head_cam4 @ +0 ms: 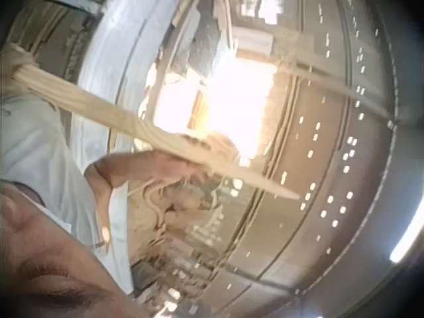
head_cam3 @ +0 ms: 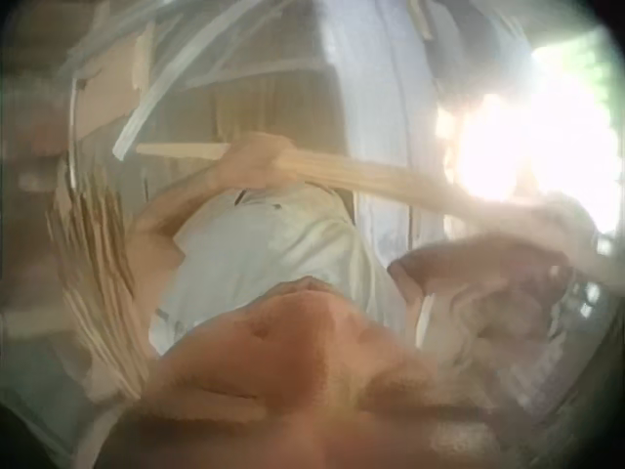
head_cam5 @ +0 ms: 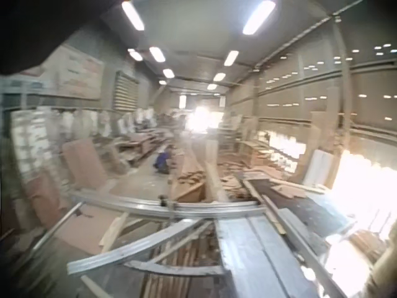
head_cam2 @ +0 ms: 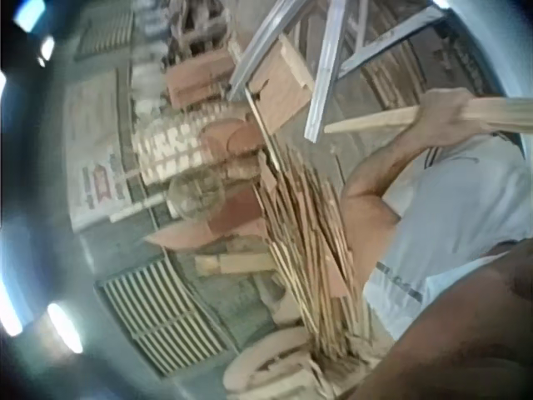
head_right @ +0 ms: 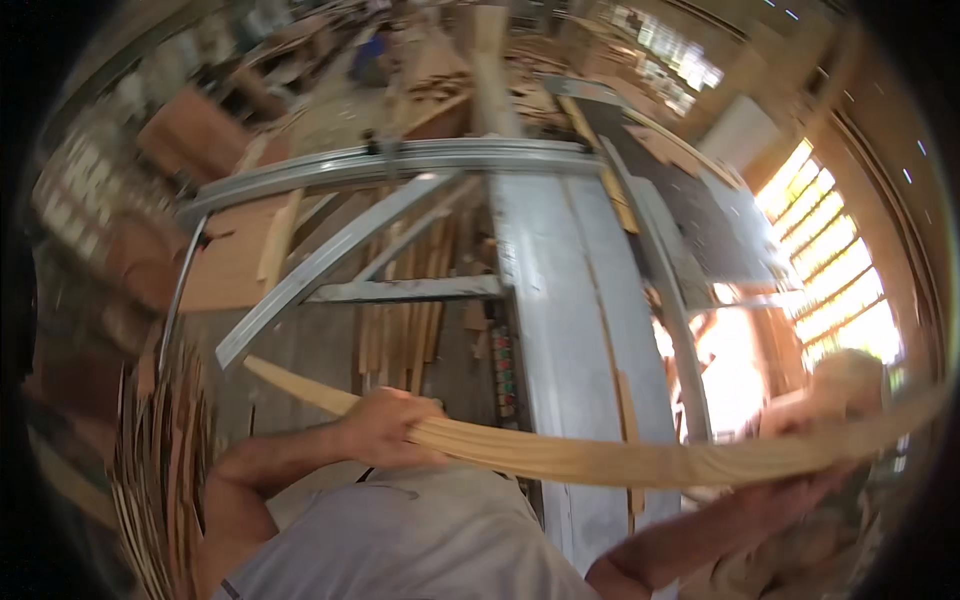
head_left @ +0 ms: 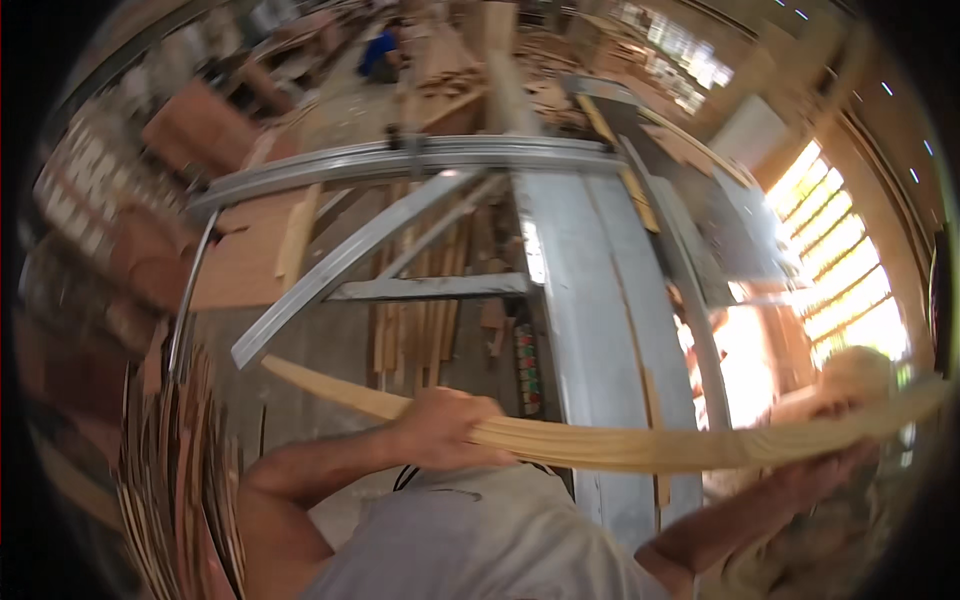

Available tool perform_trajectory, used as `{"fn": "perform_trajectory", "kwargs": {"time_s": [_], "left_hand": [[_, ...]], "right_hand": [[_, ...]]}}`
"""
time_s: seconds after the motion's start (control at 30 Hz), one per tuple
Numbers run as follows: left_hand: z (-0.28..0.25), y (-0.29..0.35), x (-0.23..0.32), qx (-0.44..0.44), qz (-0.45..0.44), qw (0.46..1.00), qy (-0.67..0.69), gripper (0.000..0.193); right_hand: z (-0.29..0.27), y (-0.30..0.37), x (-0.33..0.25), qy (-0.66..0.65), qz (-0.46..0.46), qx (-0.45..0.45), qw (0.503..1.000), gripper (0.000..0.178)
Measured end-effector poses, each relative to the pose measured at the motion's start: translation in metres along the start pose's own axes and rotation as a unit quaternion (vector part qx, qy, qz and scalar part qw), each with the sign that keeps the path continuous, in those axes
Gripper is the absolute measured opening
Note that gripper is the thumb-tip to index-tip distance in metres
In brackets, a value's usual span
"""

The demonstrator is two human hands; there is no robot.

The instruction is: The person selects thin wooden strips from a pile and feeds them through a table saw to cut them to length. They handle the wood pieces by hand, guiding them along the saw's metal fence. The person also uses a tape measure to check dimensions on a workbench before returning to the saw.

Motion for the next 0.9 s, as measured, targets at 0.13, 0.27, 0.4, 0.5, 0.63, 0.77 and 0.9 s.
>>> {"fn": "perform_trajectory", "kwargs": {"time_s": [0.13, 0.27, 0.4, 0.5, 0.63, 0.77, 0.9], "left_hand": [[0.034, -0.060, 0.021, -0.103, -0.036, 0.993, 0.041, 0.056], [0.020, -0.073, 0.045, -0.134, 0.024, 0.987, 0.090, 0.060], [-0.034, -0.060, 0.029, -0.066, -0.018, 0.996, 0.055, 0.058], [-0.085, -0.033, 0.009, -0.002, -0.058, 0.998, -0.031, 0.058], [-0.170, 0.003, -0.059, 0.122, -0.119, 0.974, -0.148, 0.058], [-0.192, 0.034, -0.103, 0.220, -0.124, 0.957, -0.142, 0.053], [-0.185, 0.089, -0.230, 0.133, -0.262, 0.941, -0.168, 0.054]], "right_hand": [[-0.070, -0.079, 0.009, 0.210, 0.014, 0.107, 0.972, 0.061], [-0.096, -0.131, 0.010, 0.306, -0.002, 0.089, 0.948, 0.057], [-0.118, -0.149, 0.090, 0.310, 0.045, 0.094, 0.945, 0.054], [-0.114, -0.151, 0.122, 0.297, 0.061, 0.082, 0.949, 0.052], [-0.032, -0.097, 0.208, 0.175, 0.067, 0.036, 0.982, 0.051], [0.100, 0.131, 0.338, -0.042, 0.184, 0.015, 0.982, 0.050], [0.169, 0.342, 0.347, -0.142, 0.434, 0.189, 0.869, 0.062]]}}
Point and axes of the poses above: each hand's wrist, its own y-axis away from the middle knuckle, its own z-axis out of the palm, x = y × z, the point moved 8 cm from there along -y, towards the middle knuckle, and after that the axes turned 15 degrees about -z, right-handed, at the moved point
